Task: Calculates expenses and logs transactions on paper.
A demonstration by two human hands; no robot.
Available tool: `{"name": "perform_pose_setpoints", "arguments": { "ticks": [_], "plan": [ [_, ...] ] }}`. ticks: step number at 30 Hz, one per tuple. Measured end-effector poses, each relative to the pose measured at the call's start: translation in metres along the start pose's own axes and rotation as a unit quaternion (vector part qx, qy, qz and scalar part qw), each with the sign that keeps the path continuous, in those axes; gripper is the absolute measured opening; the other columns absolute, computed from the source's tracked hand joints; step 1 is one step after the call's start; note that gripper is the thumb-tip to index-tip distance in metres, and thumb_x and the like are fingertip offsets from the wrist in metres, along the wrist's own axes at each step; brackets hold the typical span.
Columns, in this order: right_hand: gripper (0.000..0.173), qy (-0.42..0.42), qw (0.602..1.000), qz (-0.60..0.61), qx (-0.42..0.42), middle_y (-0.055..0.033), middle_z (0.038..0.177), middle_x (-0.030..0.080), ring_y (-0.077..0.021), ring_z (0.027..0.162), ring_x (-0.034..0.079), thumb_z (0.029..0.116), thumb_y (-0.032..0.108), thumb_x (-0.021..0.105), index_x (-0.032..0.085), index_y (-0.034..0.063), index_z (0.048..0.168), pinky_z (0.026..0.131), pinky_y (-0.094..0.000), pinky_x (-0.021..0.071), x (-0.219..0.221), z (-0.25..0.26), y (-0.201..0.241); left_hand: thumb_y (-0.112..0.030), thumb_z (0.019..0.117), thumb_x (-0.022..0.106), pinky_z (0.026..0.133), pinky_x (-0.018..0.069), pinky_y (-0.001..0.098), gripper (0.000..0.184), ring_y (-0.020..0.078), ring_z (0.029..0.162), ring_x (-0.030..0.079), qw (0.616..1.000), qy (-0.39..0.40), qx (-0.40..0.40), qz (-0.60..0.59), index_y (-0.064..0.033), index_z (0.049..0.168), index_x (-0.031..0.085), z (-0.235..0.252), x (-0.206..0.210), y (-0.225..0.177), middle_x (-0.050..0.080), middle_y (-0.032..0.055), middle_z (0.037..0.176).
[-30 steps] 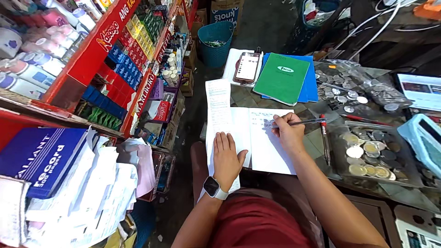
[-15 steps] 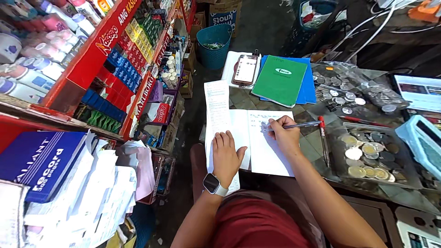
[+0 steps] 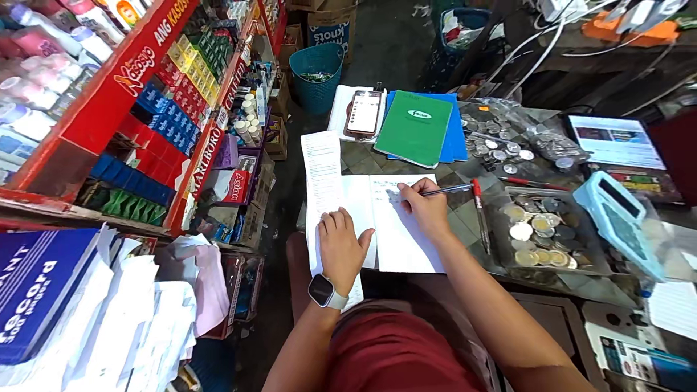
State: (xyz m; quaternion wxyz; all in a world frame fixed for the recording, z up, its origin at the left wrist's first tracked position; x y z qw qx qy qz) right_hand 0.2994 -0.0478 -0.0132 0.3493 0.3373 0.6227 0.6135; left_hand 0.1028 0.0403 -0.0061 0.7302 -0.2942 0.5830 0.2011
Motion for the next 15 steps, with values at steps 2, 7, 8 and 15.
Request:
{"name": "perform_pose_setpoints", "arguments": {
  "ticks": [2, 7, 8, 15],
  "plan": [
    [0.023, 0.012, 1.0, 0.012, -0.004, 0.0031, 0.066, 0.063, -0.0067, 0.054, 0.062, 0.0911, -0.001, 0.07, 0.052, 0.0086, 0.08, 0.056, -0.0238, 0.0573, 0.004, 0.004, 0.008, -0.066, 0.0965, 0.046, 0.102, 0.047, 0.0577, 0.084, 0.0475, 0.122, 0.06, 1.0, -0.005, 0.001, 0.004, 0.0072, 0.135, 0.06, 0.0, 0.0, 0.0, 0.065, 0.0279, 0.127],
    [0.026, 0.052, 0.998, 0.015, 0.012, 0.0, 0.058, 0.057, -0.0096, 0.046, 0.058, 0.0934, -0.004, 0.067, 0.046, 0.0071, 0.081, 0.048, -0.0258, 0.056, 0.027, 0.015, 0.007, -0.071, 0.0951, 0.043, 0.101, 0.0468, 0.0588, 0.091, 0.049, 0.123, 0.059, 1.0, 0.004, -0.009, 0.013, 0.0091, 0.135, 0.06, 0.001, -0.001, -0.001, 0.064, 0.0297, 0.128],
    [0.027, 0.062, 0.998, -0.004, 0.008, 0.0006, 0.056, 0.054, -0.0086, 0.044, 0.056, 0.0948, -0.002, 0.065, 0.046, 0.0074, 0.079, 0.046, -0.0242, 0.0539, 0.031, 0.017, 0.004, -0.072, 0.0942, 0.043, 0.101, 0.0465, 0.0596, 0.093, 0.0496, 0.123, 0.059, 1.0, 0.009, -0.012, 0.014, 0.0094, 0.135, 0.059, 0.001, 0.0, -0.002, 0.064, 0.0301, 0.128],
    [0.031, 0.068, 0.994, -0.083, -0.035, 0.0036, 0.053, 0.044, -0.0044, 0.043, 0.047, 0.0942, -0.001, 0.059, 0.042, 0.0095, 0.071, 0.046, -0.02, 0.0449, 0.037, 0.018, -0.003, -0.074, 0.0922, 0.045, 0.105, 0.0428, 0.0614, 0.098, 0.0516, 0.128, 0.055, 0.998, 0.054, -0.031, 0.026, 0.0106, 0.139, 0.055, 0.003, 0.003, -0.004, 0.06, 0.0319, 0.134]
  ]
}}
Point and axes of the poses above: each hand's wrist, its own z-axis towards the middle knuckle, its own x-axis out of the palm, y = z × x, the point moved 10 cm from there along z, towards the middle knuckle
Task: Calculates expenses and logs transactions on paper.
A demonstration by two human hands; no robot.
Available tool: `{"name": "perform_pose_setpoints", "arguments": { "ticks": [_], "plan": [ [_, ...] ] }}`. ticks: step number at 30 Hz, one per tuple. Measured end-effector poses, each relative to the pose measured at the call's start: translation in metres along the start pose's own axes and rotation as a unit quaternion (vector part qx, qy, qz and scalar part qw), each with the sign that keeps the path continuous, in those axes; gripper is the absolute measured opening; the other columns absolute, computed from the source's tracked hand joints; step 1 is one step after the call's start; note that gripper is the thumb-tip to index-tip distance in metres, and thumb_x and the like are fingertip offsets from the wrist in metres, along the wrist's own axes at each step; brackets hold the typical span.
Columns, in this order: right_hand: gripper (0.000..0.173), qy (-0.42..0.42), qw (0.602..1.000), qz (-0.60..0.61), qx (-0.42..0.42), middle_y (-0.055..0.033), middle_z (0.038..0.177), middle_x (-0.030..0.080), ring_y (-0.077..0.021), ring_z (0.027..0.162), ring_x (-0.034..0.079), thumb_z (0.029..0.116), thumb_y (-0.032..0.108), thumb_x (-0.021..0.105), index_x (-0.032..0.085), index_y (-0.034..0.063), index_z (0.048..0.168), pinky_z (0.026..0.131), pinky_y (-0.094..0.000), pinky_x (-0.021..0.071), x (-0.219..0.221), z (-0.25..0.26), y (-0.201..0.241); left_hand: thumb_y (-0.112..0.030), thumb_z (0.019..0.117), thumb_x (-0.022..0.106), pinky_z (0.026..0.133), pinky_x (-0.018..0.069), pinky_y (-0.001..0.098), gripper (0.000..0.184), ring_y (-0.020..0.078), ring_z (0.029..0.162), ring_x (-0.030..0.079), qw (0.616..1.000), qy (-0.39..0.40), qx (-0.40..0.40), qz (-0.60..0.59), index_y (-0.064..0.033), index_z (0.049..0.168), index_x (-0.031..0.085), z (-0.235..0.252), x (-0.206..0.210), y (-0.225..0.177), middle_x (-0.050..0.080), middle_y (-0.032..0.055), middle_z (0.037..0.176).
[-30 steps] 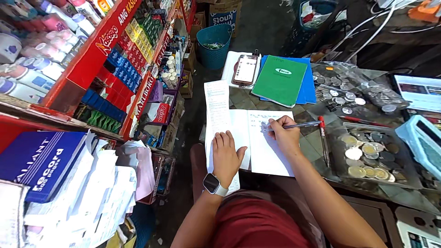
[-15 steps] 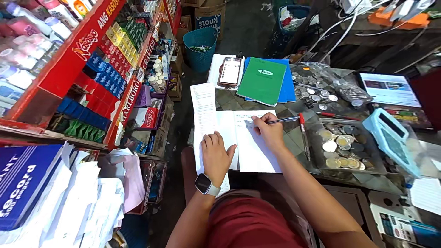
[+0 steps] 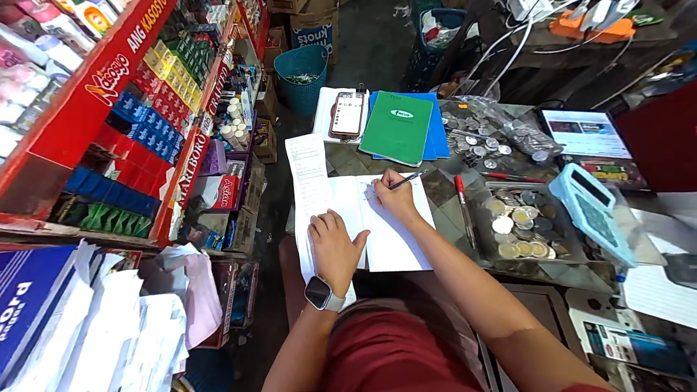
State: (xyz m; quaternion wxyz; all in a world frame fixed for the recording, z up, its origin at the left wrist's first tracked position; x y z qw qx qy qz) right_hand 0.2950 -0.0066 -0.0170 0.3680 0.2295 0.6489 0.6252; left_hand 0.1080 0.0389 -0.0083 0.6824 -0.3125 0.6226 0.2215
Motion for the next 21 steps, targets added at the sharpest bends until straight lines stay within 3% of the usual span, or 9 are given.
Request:
{"name": "perform_pose_setpoints", "arguments": {
  "ticks": [8, 13, 17, 21],
  "plan": [
    [0.031, -0.002, 0.995, -0.039, -0.09, 0.0046, 0.055, 0.04, -0.0021, 0.047, 0.042, 0.0901, 0.001, 0.06, 0.041, 0.0102, 0.067, 0.049, -0.0179, 0.0388, 0.004, -0.002, 0.005, -0.074, 0.0921, 0.046, 0.103, 0.0448, 0.0612, 0.096, 0.0522, 0.126, 0.056, 1.0, -0.02, 0.002, 0.008, 0.0113, 0.137, 0.057, -0.001, -0.003, 0.0, 0.062, 0.032, 0.131],
    [0.032, -0.008, 0.997, -0.041, -0.07, 0.005, 0.056, 0.04, -0.002, 0.047, 0.041, 0.0907, 0.001, 0.06, 0.041, 0.0105, 0.067, 0.048, -0.0179, 0.0389, 0.001, -0.001, 0.001, -0.074, 0.0926, 0.045, 0.104, 0.0442, 0.0607, 0.096, 0.0516, 0.126, 0.056, 1.0, -0.017, 0.002, 0.01, 0.0108, 0.137, 0.056, -0.001, -0.001, 0.0, 0.061, 0.0317, 0.132],
    [0.025, -0.013, 1.0, 0.009, 0.005, 0.0039, 0.056, 0.05, -0.0054, 0.046, 0.052, 0.0952, 0.002, 0.059, 0.046, 0.0085, 0.075, 0.048, -0.023, 0.0485, -0.007, 0.001, -0.007, -0.071, 0.0949, 0.044, 0.108, 0.042, 0.0597, 0.092, 0.0511, 0.13, 0.053, 1.0, -0.028, 0.012, -0.005, 0.0087, 0.14, 0.055, -0.007, 0.002, 0.001, 0.059, 0.0323, 0.136],
    [0.027, -0.021, 0.998, 0.056, 0.035, 0.0052, 0.056, 0.052, -0.0047, 0.044, 0.053, 0.097, 0.001, 0.058, 0.045, 0.0113, 0.076, 0.045, -0.0211, 0.0493, -0.012, 0.003, -0.007, -0.069, 0.0959, 0.046, 0.116, 0.0356, 0.0587, 0.089, 0.0528, 0.139, 0.044, 0.998, -0.012, 0.029, -0.057, 0.0065, 0.142, 0.054, -0.015, 0.004, 0.004, 0.05, 0.0352, 0.145]
  ]
}}
Point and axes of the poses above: each hand's wrist, its own z-axis towards the middle knuckle, its own x-axis out of the palm, y = z × x, the point moved 10 cm from there along z, towards the middle knuckle
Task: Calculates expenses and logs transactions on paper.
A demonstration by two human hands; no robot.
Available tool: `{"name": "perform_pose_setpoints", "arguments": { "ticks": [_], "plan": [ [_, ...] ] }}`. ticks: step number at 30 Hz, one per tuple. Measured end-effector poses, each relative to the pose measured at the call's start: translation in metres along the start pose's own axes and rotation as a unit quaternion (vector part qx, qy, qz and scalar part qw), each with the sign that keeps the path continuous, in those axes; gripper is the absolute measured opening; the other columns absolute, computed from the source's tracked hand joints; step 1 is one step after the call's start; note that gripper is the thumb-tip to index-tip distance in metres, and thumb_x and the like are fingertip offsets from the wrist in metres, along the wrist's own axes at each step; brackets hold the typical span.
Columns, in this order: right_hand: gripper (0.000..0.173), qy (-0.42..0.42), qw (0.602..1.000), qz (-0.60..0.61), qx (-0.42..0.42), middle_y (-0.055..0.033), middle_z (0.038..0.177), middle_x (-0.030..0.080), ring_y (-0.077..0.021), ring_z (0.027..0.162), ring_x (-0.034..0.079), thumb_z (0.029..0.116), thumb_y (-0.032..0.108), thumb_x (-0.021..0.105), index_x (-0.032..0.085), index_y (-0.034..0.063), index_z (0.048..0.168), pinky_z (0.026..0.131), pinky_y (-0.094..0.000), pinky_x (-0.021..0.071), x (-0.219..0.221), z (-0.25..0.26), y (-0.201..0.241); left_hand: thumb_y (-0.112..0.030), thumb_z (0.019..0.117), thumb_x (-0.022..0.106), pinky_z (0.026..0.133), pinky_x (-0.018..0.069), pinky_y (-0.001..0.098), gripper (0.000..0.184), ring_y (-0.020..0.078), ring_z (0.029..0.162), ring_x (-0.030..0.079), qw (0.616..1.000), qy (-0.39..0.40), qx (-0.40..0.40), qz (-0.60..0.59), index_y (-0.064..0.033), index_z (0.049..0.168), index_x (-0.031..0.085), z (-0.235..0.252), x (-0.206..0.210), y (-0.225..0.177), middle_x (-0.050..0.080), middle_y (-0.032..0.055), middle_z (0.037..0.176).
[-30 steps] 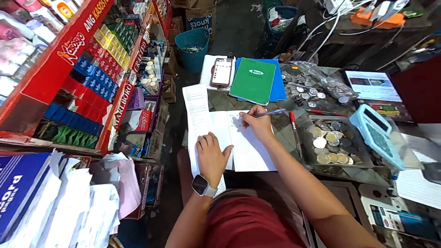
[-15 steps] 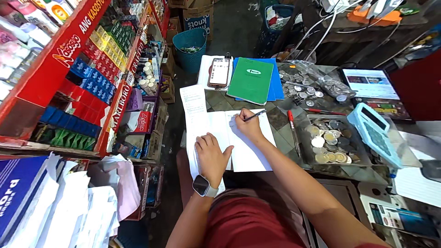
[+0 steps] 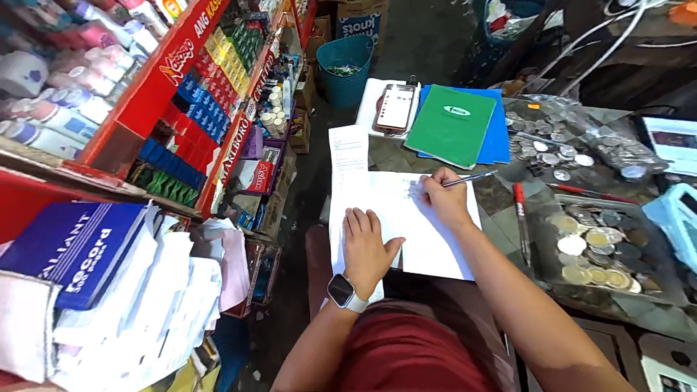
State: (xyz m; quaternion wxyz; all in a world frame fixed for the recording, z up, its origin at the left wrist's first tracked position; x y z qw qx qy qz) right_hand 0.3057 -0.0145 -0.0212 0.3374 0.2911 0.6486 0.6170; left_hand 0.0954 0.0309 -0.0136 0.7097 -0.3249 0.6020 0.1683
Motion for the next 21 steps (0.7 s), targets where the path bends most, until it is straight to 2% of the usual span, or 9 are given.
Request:
{"name": "perform_pose_setpoints", "arguments": {
  "ticks": [5, 13, 21],
  "plan": [
    [0.028, -0.008, 0.998, 0.056, 0.024, 0.0038, 0.056, 0.054, -0.0052, 0.042, 0.053, 0.0968, -0.002, 0.057, 0.045, 0.0119, 0.075, 0.043, -0.02, 0.0486, -0.0045, 0.0024, -0.0011, -0.064, 0.0976, 0.048, 0.119, 0.0321, 0.0571, 0.084, 0.0525, 0.143, 0.039, 0.999, -0.011, 0.02, -0.039, 0.0063, 0.144, 0.053, -0.0073, 0.0017, 0.0026, 0.045, 0.0356, 0.15],
    [0.029, -0.006, 0.996, 0.084, 0.013, 0.0045, 0.054, 0.054, -0.0054, 0.041, 0.052, 0.0963, -0.002, 0.056, 0.045, 0.0132, 0.074, 0.042, -0.02, 0.0481, -0.0039, 0.0046, -0.0034, -0.061, 0.0982, 0.05, 0.119, 0.033, 0.0557, 0.08, 0.0485, 0.141, 0.044, 0.999, -0.015, 0.024, -0.041, 0.0041, 0.144, 0.054, -0.0087, 0.0025, 0.0038, 0.049, 0.0315, 0.149],
    [0.03, -0.012, 0.995, 0.096, 0.015, 0.004, 0.054, 0.055, -0.0054, 0.041, 0.052, 0.0956, -0.004, 0.057, 0.045, 0.013, 0.073, 0.042, -0.0193, 0.0481, -0.0042, 0.0047, -0.0027, -0.06, 0.0983, 0.049, 0.119, 0.033, 0.0553, 0.08, 0.0483, 0.142, 0.044, 0.999, -0.021, 0.033, -0.031, 0.0046, 0.145, 0.053, -0.0098, 0.0031, 0.0041, 0.05, 0.0307, 0.148]
  ]
}}
Point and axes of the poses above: each hand's wrist, its own z-axis towards the middle knuckle, its own x-axis out of the palm, y = z × x, the point moved 10 cm from there along z, towards the middle knuckle
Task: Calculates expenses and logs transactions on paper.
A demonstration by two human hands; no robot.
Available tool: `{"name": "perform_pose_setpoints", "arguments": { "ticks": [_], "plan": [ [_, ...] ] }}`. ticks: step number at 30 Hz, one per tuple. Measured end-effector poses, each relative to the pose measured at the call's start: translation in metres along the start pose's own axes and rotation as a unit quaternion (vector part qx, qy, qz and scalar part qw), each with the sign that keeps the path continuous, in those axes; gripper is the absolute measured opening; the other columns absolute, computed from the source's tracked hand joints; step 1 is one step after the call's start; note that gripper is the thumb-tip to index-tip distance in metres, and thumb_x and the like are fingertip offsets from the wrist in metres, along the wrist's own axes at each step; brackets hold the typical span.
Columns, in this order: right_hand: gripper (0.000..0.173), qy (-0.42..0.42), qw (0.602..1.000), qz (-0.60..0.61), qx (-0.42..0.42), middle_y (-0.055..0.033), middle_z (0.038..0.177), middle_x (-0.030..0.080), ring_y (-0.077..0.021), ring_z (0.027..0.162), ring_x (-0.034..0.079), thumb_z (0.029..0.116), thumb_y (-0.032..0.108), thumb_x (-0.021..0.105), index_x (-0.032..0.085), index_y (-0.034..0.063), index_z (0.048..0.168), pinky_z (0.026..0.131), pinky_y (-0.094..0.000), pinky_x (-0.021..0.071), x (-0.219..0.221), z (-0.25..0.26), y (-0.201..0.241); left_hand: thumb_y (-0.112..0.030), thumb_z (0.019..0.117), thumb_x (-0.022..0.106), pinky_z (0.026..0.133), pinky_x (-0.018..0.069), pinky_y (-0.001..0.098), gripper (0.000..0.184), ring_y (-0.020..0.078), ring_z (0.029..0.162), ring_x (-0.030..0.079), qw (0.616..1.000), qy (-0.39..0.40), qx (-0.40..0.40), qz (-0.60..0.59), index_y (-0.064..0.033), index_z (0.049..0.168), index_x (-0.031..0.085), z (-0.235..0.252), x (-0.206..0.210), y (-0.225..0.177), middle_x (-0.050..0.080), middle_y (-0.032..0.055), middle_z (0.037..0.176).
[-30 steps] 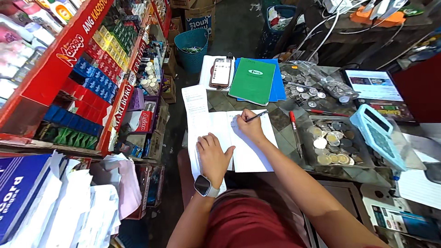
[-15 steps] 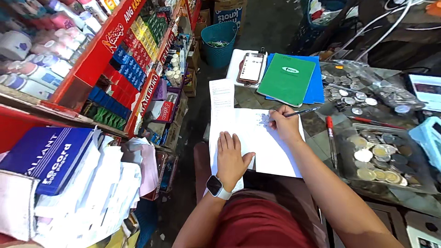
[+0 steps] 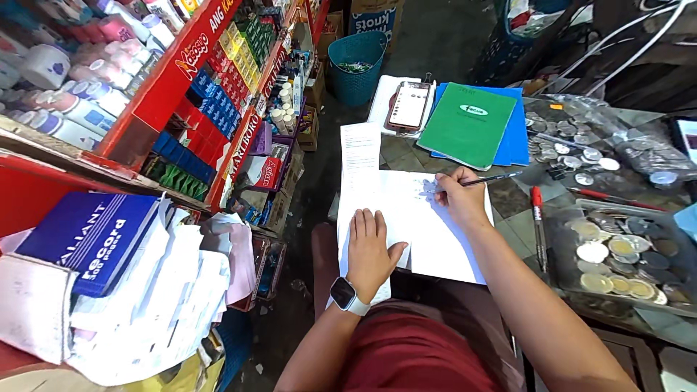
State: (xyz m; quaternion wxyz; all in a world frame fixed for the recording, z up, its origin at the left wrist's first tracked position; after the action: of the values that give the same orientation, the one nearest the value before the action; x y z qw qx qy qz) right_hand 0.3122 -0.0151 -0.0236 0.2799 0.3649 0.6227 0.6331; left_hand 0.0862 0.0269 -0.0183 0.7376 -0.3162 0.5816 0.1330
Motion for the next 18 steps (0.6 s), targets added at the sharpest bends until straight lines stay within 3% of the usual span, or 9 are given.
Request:
{"name": "perform_pose_setpoints", "arguments": {
  "ticks": [7, 12, 15, 18],
  "plan": [
    [0.03, -0.003, 1.0, 0.002, 0.005, 0.0034, 0.056, 0.055, -0.0053, 0.041, 0.052, 0.0962, -0.004, 0.057, 0.045, 0.0125, 0.074, 0.041, -0.0192, 0.0477, -0.001, -0.001, -0.001, -0.058, 0.0997, 0.048, 0.119, 0.0326, 0.0549, 0.077, 0.0478, 0.142, 0.044, 1.0, 0.003, -0.002, -0.004, 0.0044, 0.144, 0.053, 0.006, -0.001, 0.002, 0.05, 0.0303, 0.148],
    [0.03, -0.006, 1.0, 0.014, 0.02, 0.0029, 0.055, 0.055, -0.0057, 0.04, 0.052, 0.0968, -0.006, 0.056, 0.045, 0.0114, 0.076, 0.042, -0.0194, 0.0485, 0.003, -0.002, 0.002, -0.056, 0.1016, 0.046, 0.115, 0.0367, 0.0585, 0.073, 0.0497, 0.137, 0.049, 1.0, 0.019, -0.014, -0.004, 0.0061, 0.138, 0.059, 0.014, -0.01, -0.001, 0.056, 0.0317, 0.142],
    [0.025, -0.014, 0.999, 0.03, 0.034, 0.0012, 0.064, 0.06, -0.0064, 0.045, 0.055, 0.0998, -0.001, 0.059, 0.047, 0.0103, 0.081, 0.046, -0.021, 0.0516, -0.003, -0.001, 0.011, -0.055, 0.1012, 0.048, 0.113, 0.0385, 0.0599, 0.071, 0.0508, 0.135, 0.05, 0.999, 0.039, -0.027, -0.005, 0.0056, 0.135, 0.061, 0.019, -0.012, -0.003, 0.057, 0.033, 0.139],
    [0.028, -0.017, 0.999, 0.03, 0.004, 0.0016, 0.059, 0.057, -0.007, 0.042, 0.053, 0.0983, 0.001, 0.059, 0.046, 0.0124, 0.077, 0.043, -0.0219, 0.0505, -0.012, -0.003, 0.031, -0.06, 0.0978, 0.05, 0.108, 0.0425, 0.0596, 0.072, 0.0517, 0.13, 0.053, 0.999, 0.036, -0.036, 0.013, 0.0035, 0.128, 0.065, 0.024, -0.011, -0.005, 0.059, 0.0336, 0.133]
  ]
}}
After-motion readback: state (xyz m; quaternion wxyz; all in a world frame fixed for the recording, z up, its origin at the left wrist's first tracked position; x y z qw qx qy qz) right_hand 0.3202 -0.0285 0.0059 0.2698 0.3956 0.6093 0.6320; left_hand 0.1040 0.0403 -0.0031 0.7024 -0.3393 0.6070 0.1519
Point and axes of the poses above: each hand's wrist, its own z-axis towards the middle knuckle, its own x-axis out of the palm, y = z × x, the point moved 10 cm from there along z, towards the middle knuckle
